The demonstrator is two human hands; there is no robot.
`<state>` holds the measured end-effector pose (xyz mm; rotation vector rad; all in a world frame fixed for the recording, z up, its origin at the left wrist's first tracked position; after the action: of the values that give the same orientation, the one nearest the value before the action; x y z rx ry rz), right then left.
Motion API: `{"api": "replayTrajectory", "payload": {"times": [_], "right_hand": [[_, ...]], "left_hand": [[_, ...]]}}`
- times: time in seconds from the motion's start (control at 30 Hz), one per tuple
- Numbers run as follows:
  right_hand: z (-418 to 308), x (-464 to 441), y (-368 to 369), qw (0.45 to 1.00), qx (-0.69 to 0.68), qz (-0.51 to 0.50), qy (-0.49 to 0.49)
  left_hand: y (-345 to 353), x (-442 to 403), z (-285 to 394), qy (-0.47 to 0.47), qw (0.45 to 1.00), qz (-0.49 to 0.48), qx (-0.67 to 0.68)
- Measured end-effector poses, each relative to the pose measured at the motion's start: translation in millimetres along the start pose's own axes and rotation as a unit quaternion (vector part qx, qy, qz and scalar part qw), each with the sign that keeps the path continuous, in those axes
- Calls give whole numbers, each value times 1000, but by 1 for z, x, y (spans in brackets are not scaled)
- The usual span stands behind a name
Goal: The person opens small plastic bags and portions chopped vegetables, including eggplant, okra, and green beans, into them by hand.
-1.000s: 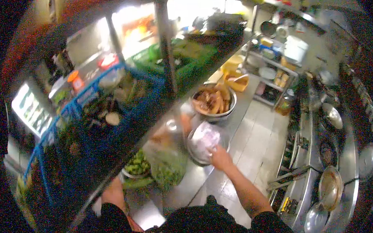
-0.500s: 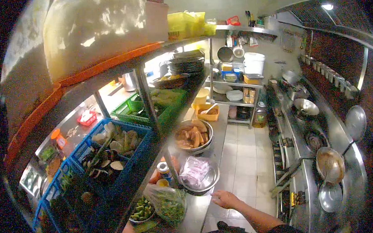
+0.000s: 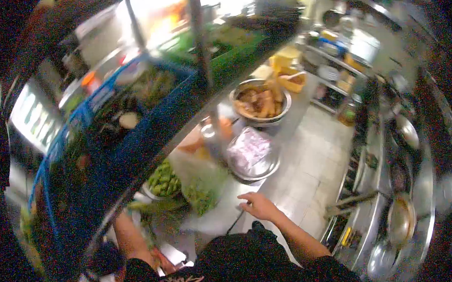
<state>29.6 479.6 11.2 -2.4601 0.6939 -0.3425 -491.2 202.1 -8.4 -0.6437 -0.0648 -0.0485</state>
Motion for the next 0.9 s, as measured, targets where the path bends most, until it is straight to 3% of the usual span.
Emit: {"api": "replayTrajectory", "payload": {"times": [0.13, 0.27, 0.37, 0.43, 0.53, 0.57, 0.63, 0.7, 0.77, 0.8, 0.9], "right_hand": [[-17, -20, 11, 994, -31, -81, -63], [-27, -38, 36, 969, -59, -201, -130], [-37, -38, 61, 937, -87, -291, -171], [-38, -36, 82, 918, -80, -336, -193], [-43, -28, 114, 883, -57, -397, -245], [-44, -23, 123, 876, -75, -420, -226], [-50, -16, 140, 866, -110, -451, -186], [-69, 0, 146, 847, -101, -460, -245], [-46, 5, 164, 865, -55, -465, -181], [-46, 7, 162, 868, -40, -466, -165], [-41, 12, 146, 878, -63, -456, -135]], "left_hand": [[-69, 69, -62, -114, 974, 78, 181], [-93, 201, -122, -247, 874, 158, 388], [-70, 316, -84, -249, 818, 162, 493], [-44, 344, -145, -227, 813, 115, 524], [3, 387, -146, -308, 792, 112, 515], [21, 393, -160, -315, 791, 89, 517], [31, 407, -137, -305, 800, 144, 496], [63, 414, -145, -369, 778, 103, 497], [74, 420, -138, -373, 793, 66, 477], [80, 424, -106, -360, 787, -10, 500], [89, 438, -99, -356, 811, -120, 448]]}}
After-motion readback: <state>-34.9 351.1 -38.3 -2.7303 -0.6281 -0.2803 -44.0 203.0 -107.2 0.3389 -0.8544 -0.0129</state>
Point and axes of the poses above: each hand's wrist, its own x-axis away from the middle knuckle, its own y-axis out of the palm, z = x × y, the point moved 10 cm from there along -x, towards the middle knuckle, and after that the axes turned 5 degrees about -x, right-handed, at the moved point
